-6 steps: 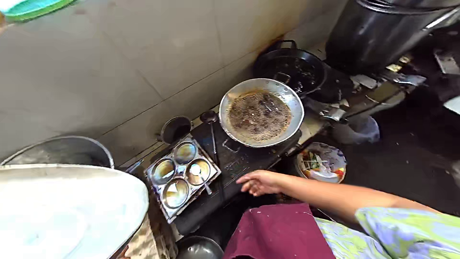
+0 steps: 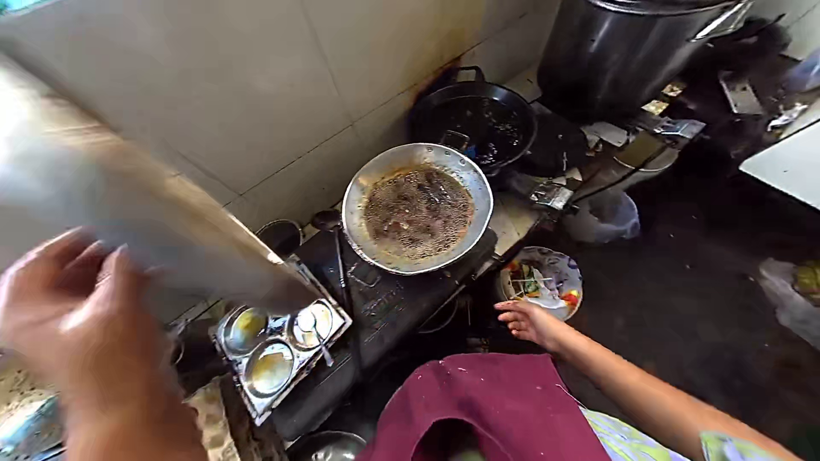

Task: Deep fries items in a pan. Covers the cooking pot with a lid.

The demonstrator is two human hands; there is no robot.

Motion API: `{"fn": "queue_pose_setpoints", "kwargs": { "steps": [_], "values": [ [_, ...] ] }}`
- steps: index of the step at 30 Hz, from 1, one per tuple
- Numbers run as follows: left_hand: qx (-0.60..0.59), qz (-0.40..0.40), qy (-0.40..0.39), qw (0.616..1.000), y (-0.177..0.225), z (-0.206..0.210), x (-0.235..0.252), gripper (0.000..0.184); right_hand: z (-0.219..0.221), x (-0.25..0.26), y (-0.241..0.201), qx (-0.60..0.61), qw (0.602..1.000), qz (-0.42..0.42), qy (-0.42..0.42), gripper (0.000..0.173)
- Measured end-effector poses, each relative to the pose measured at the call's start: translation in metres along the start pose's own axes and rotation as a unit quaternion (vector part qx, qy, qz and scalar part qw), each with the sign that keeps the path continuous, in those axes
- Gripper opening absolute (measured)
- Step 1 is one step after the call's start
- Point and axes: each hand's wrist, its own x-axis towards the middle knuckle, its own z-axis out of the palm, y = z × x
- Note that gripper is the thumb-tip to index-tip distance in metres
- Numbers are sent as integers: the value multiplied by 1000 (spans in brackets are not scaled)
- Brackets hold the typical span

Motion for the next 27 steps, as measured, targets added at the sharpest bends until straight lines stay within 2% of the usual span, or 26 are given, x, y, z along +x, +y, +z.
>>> {"fn": "queue_pose_setpoints", "kwargs": {
  "steps": [2, 5, 8, 11, 14, 17, 20, 23, 27],
  "values": [
    [100, 23, -64, 993, 51, 85, 34, 43, -42, 1, 16, 21, 995, 8, 93, 41],
    [204, 61, -199, 957, 64, 194, 60, 37, -80, 9, 40, 17, 985, 25, 169, 39],
    [285, 67, -290, 911, 52, 284, 64, 35, -102, 25, 70, -4, 986, 51, 158, 40],
    [367, 65, -347, 861, 38, 341, 63, 33, -111, 39, 91, -31, 989, 79, 124, 39],
    [404, 69, -370, 834, 26, 369, 59, 31, -122, 50, 99, -58, 989, 86, 107, 36],
    [415, 64, -380, 824, 21, 376, 52, 32, -132, 60, 102, -84, 988, 90, 96, 35],
    [424, 57, -372, 824, 25, 381, 46, 33, -143, 66, 83, -125, 985, 84, 84, 36],
    [447, 43, -382, 808, 32, 386, 45, 34, -147, 80, 61, -170, 980, 76, 65, 38],
    [470, 36, -394, 789, 32, 389, 43, 32, -128, 108, 32, -192, 978, 74, 31, 39]
  ]
}}
